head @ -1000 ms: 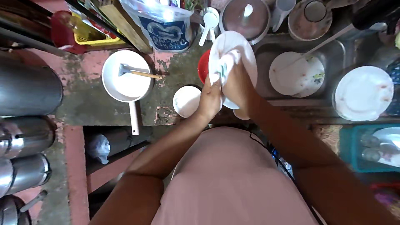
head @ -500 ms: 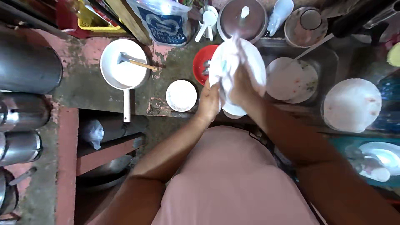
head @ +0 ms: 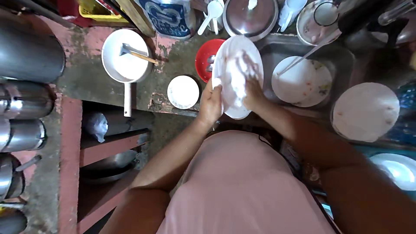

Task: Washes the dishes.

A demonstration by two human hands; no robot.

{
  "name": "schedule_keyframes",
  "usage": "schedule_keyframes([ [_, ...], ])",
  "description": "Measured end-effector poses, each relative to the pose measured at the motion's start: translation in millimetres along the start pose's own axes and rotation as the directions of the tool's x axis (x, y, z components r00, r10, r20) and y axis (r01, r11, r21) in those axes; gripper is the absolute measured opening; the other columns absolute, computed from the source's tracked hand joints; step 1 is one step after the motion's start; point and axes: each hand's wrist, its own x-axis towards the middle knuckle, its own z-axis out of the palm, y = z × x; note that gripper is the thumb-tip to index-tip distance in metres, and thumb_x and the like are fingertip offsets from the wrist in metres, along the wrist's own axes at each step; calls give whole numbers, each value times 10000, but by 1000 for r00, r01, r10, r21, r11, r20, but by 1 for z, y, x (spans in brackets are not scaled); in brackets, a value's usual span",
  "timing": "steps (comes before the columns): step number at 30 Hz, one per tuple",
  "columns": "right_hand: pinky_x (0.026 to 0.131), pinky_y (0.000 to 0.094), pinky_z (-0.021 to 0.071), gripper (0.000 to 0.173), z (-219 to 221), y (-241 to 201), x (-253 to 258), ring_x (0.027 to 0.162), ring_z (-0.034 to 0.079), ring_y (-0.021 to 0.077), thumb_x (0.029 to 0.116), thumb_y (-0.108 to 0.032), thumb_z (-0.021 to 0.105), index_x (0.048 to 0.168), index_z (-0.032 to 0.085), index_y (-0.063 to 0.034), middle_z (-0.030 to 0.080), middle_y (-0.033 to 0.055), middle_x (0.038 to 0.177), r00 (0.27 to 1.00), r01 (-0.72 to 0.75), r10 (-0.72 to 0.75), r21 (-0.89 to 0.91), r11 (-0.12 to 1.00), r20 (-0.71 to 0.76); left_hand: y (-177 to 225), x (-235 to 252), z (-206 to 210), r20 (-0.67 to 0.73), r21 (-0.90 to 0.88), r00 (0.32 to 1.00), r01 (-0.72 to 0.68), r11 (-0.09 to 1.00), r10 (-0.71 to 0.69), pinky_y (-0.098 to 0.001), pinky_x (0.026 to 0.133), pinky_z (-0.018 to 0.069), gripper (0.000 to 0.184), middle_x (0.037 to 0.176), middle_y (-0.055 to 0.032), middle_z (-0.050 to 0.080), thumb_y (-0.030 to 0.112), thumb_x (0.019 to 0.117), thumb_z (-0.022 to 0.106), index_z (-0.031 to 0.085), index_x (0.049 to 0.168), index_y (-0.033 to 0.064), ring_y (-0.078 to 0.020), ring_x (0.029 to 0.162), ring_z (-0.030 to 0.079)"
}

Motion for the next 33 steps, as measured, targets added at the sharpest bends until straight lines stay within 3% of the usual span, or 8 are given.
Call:
schedule_keyframes([
  [4, 1233, 517, 295, 952, -25, -13, 33, 1512, 308, 393, 764, -15, 720, 1590, 249, 35, 323, 287, 1607, 939, -219, 261, 195, 956, -226, -2, -7, 11, 37, 22, 999, 12, 1000, -13, -433, 925, 613, 350, 1167, -119, 704, 161, 1111, 360, 529, 1379, 12, -194, 1047, 712],
  [9, 1239, 506, 286, 764, 20, -49, -6, 1467, 400, 346, 815, -205, 750, 1487, 471, 29, 490, 224, 1524, 995, 87, -79, 139, 986, -66, 15, 10, -14, -69, 89, 994, -74, 993, 80, -416, 893, 619, 353, 1122, -98, 704, 179, 1116, 344, 510, 1376, 7, -171, 999, 713],
  [12, 1178, 630, 306, 722, 19, -13, -14, 1432, 410, 458, 790, -125, 768, 1439, 514, 63, 494, 297, 1487, 999, -28, 28, -17, 999, 29, 25, 13, -38, -85, 95, 993, -79, 992, 87, -392, 906, 611, 334, 1122, -79, 700, 166, 1116, 341, 512, 1357, 12, -152, 1019, 706],
  [16, 1261, 548, 236, 1031, -14, -13, 46, 1563, 203, 376, 722, -20, 759, 1618, 250, -33, 213, 221, 1682, 928, -223, 225, 41, 974, -298, 17, 7, -32, 42, 44, 999, -36, 998, 34, -415, 921, 613, 354, 1149, -105, 702, 158, 1117, 336, 511, 1386, 8, -177, 1037, 710],
  [21, 1279, 482, 243, 822, 10, -100, 49, 1563, 240, 273, 904, -172, 660, 1633, 285, -109, 261, 142, 1689, 951, 130, -64, 204, 970, -303, 18, 25, -39, -17, 51, 994, -104, 993, 105, -396, 921, 602, 348, 1107, -88, 699, 146, 1108, 316, 511, 1357, 1, -148, 1007, 702],
  [27, 1165, 547, 390, 621, 40, -52, 14, 1408, 470, 365, 903, -216, 686, 1438, 502, 40, 533, 266, 1450, 951, -158, 178, 99, 983, -252, 43, 49, -104, -54, -42, 985, -165, 985, 163, -399, 969, 585, 379, 1215, -72, 672, 137, 1116, 280, 448, 1432, 10, -156, 1102, 677],
  [29, 1209, 357, 378, 719, 24, -32, 25, 1464, 422, 200, 1005, -212, 599, 1587, 260, 39, 407, 194, 1589, 849, -186, 397, 507, 842, -348, 46, 51, -120, 11, -139, 997, -80, 987, 82, -383, 979, 578, 396, 1240, -48, 664, 196, 1133, 258, 428, 1457, 45, -140, 1124, 666],
  [33, 831, 356, 622, 252, -23, -60, 7, 975, 709, 131, 1026, -193, 464, 1250, 574, -156, 720, 21, 1081, 893, 9, 448, 996, 89, -48, 30, 76, -141, 136, -188, 983, 145, 971, -120, -418, 926, 606, 410, 1193, -78, 697, 296, 1131, 326, 501, 1430, 78, -183, 1079, 694],
])
